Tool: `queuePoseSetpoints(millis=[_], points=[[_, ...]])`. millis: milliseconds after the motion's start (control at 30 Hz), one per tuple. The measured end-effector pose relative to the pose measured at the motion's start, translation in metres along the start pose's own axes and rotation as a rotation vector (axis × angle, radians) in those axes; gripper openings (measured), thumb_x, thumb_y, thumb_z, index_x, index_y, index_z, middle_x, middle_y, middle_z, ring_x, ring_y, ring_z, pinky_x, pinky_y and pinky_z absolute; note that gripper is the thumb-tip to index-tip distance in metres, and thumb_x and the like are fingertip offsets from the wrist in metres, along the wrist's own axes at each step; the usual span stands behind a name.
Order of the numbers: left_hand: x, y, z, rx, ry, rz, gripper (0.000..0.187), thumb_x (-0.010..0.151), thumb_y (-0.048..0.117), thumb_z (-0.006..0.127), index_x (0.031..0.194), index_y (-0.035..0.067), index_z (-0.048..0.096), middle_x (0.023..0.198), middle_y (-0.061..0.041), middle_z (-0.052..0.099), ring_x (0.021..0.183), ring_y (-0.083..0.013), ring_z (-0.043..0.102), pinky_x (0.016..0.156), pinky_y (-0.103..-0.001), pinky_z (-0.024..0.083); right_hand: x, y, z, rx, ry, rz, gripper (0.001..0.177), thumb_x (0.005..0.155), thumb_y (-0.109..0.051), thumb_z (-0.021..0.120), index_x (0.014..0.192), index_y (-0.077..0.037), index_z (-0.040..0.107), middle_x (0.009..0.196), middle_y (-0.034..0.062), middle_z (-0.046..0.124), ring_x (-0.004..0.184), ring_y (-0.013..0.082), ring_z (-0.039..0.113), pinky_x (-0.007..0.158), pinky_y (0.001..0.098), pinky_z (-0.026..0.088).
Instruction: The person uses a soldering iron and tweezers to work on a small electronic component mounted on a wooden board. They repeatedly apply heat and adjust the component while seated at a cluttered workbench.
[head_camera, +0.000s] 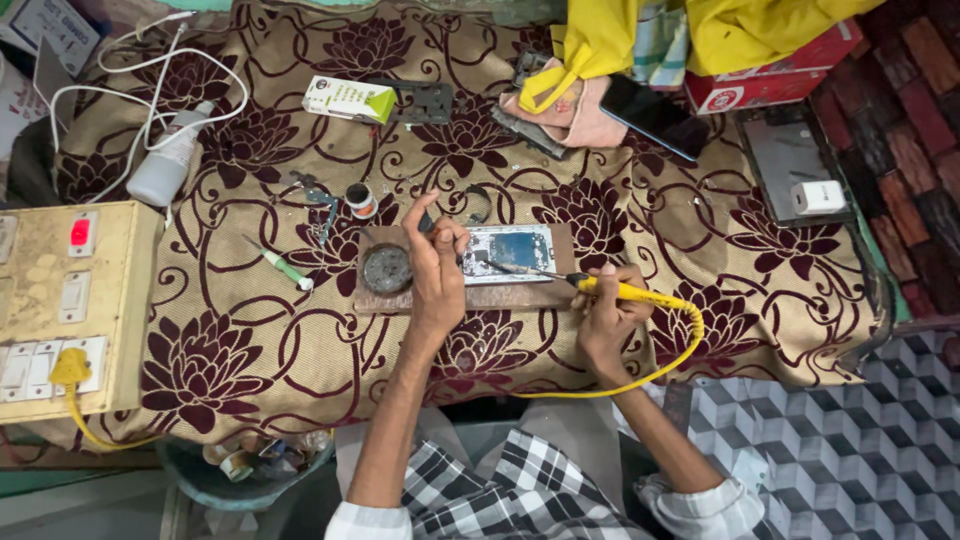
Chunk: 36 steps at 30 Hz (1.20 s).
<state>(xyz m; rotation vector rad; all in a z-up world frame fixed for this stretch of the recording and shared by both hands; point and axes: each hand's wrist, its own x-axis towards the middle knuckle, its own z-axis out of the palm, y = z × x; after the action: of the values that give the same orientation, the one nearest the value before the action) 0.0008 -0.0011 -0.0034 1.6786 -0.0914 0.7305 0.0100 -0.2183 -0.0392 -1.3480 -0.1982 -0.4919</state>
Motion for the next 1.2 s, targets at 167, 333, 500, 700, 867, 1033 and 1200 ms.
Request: queuePoseSetpoints(millis=[167, 333, 500, 700, 867, 1033, 1200], points=[[0.001, 0.003, 0.0, -0.01, 0.001, -0.007, 0.051, 0.116, 0.048, 0.024, 0.151, 0.012, 0.031, 0.075, 0.001, 0.046, 0.074, -0.012, 0.048, 0.076, -0.034, 0.047, 0.004, -0.005, 0.002, 0.061, 0.076, 0.108, 0.029, 0.11, -0.021, 0.054, 0.087, -0.003, 0.052, 0.065, 0.0053, 0.06, 0.047, 0.0087, 0.058, 0.039, 0.0209, 0.042], [0.002, 0.005, -0.001, 0.028, -0.009, 0.003, 0.051, 0.114, 0.047, 0.024, 0.15, 0.01, 0.03, 0.075, 0.001, 0.045, 0.073, -0.0122, 0.047, 0.074, -0.034, 0.045, 0.004, -0.003, 0.001, 0.019, 0.064, 0.099, 0.03, 0.112, -0.022, 0.053, 0.089, -0.003, 0.053, 0.065, 0.005, 0.06, 0.049, 0.0086, 0.058, 0.041, 0.02, 0.041], [0.003, 0.001, -0.001, -0.037, -0.016, -0.007, 0.035, 0.118, 0.029, 0.025, 0.149, 0.012, 0.03, 0.075, 0.0, 0.046, 0.072, -0.0127, 0.047, 0.072, -0.033, 0.047, 0.005, 0.0, 0.002, -0.008, 0.036, 0.009, 0.032, 0.112, -0.023, 0.052, 0.088, -0.001, 0.055, 0.065, 0.0059, 0.06, 0.049, 0.0099, 0.061, 0.039, 0.0214, 0.046], [0.001, -0.003, 0.0, -0.013, -0.016, -0.012, 0.03, 0.118, 0.018, 0.026, 0.147, 0.014, 0.031, 0.076, -0.001, 0.046, 0.074, -0.013, 0.048, 0.074, -0.033, 0.047, 0.007, 0.002, 0.001, 0.016, 0.045, 0.049, 0.032, 0.111, -0.024, 0.051, 0.089, -0.001, 0.056, 0.064, 0.0065, 0.061, 0.048, 0.0097, 0.061, 0.038, 0.0211, 0.047], [0.001, -0.004, 0.0, -0.022, -0.022, -0.023, 0.032, 0.118, 0.025, 0.026, 0.147, 0.014, 0.031, 0.076, -0.001, 0.047, 0.074, -0.0129, 0.048, 0.074, -0.033, 0.048, 0.008, 0.005, 0.0, -0.013, 0.054, 0.037, 0.031, 0.11, -0.024, 0.05, 0.089, -0.002, 0.057, 0.063, 0.0059, 0.061, 0.046, 0.01, 0.062, 0.036, 0.0217, 0.048], [0.001, -0.005, 0.001, 0.018, -0.018, 0.003, 0.032, 0.117, 0.025, 0.025, 0.147, 0.014, 0.031, 0.076, -0.002, 0.048, 0.073, -0.0132, 0.05, 0.074, -0.033, 0.048, 0.009, 0.002, 0.003, 0.016, 0.051, 0.068, 0.03, 0.11, -0.022, 0.051, 0.088, -0.002, 0.056, 0.064, 0.0062, 0.061, 0.046, 0.0103, 0.061, 0.035, 0.0221, 0.047], [0.003, -0.004, 0.001, 0.004, -0.018, 0.01, 0.028, 0.117, 0.022, 0.027, 0.144, 0.014, 0.032, 0.077, -0.002, 0.051, 0.074, -0.0138, 0.051, 0.075, -0.034, 0.048, 0.006, -0.007, 0.005, -0.023, 0.019, 0.071, 0.029, 0.112, -0.022, 0.051, 0.092, -0.002, 0.054, 0.069, 0.0064, 0.062, 0.053, 0.0104, 0.062, 0.044, 0.021, 0.044]])
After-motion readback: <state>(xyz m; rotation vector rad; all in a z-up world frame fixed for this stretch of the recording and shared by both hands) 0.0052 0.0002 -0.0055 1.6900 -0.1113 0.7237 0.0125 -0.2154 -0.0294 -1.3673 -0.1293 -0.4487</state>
